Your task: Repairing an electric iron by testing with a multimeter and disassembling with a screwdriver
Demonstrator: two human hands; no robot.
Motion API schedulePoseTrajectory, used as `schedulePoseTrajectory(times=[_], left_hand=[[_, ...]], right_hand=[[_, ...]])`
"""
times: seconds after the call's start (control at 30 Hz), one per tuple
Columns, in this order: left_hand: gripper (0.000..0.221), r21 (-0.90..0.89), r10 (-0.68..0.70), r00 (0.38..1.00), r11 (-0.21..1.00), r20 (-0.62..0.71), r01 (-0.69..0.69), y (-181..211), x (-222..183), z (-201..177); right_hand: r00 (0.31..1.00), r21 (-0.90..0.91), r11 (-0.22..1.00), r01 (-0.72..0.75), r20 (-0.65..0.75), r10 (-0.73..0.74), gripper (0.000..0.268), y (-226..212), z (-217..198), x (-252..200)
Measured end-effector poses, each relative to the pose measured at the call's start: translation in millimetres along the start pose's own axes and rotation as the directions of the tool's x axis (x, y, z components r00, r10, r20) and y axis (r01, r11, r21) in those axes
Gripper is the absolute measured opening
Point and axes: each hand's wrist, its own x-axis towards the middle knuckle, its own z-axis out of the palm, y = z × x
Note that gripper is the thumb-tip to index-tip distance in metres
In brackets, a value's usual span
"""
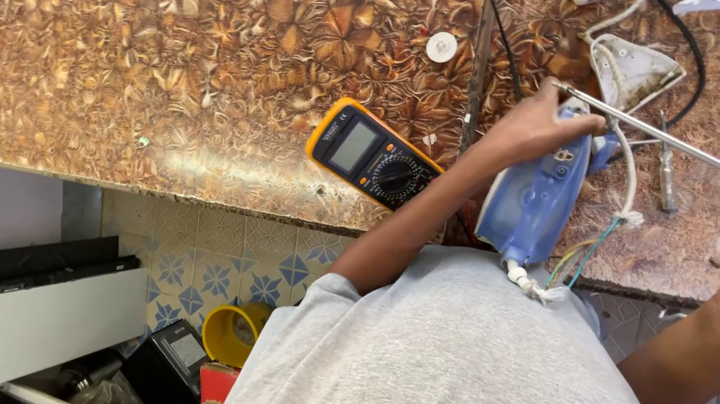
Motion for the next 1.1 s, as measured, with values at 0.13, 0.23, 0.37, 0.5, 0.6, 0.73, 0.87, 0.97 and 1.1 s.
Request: schedulePoseTrajectory(times=[0.13,0.23,0.37,0.5,0.6,0.73,0.87,0.97,1.1], left_hand=[[0.102,-0.3,0.032,0.999,0.954,0.018,-0.025,-6,-28,-11],[0.115,-0.43,0.075,0.997,0.901,0.03,-0.055,-9,-45,-26],[0.117,-0.386,0.182,0.983,0.909,0.035,-0.155,-18,-58,-42],[0.115,-0.365,0.145,0.989,0.919,-0.041,-0.15,-12,-73,-45],[0.118,-0.347,0.061,0.997,0.935,-0.05,-0.074,-6,-84,-47],[0.101,-0.387,0.094,0.986,0.911,-0.137,-0.141,-1,-97,-43],[0.108,-0.247,0.06,0.975,0.962,-0.212,-0.113,5,-102,-35],[0.109,-0.193,0.081,0.965,0.972,-0.248,-0.131,5,-103,-28],[0.106,-0.156,0.077,0.962,0.98,-0.263,-0.121,4,-102,-22]], right_hand=[[0.999,0.006,1.0,0.015,-0.05,-0.015,0.034,0,-18,3],[0.999,-0.099,0.995,0.028,-0.043,-0.032,0.039,-12,-15,-5],[0.995,-0.13,0.988,0.088,-0.03,-0.093,0.05,-54,20,-19],[0.972,-0.191,0.955,0.229,-0.004,-0.234,0.051,-86,51,-33],[0.937,-0.181,0.919,0.349,0.038,-0.349,0.047,-83,42,-38],[0.924,-0.24,0.892,0.383,0.085,-0.373,0.05,-101,51,-56],[0.884,-0.255,0.847,0.467,0.159,-0.439,0.052,-124,80,-69],[0.889,-0.249,0.853,0.458,0.15,-0.434,0.054,-121,77,-71],[0.876,-0.262,0.836,0.481,0.115,-0.468,0.056,-108,59,-67]])
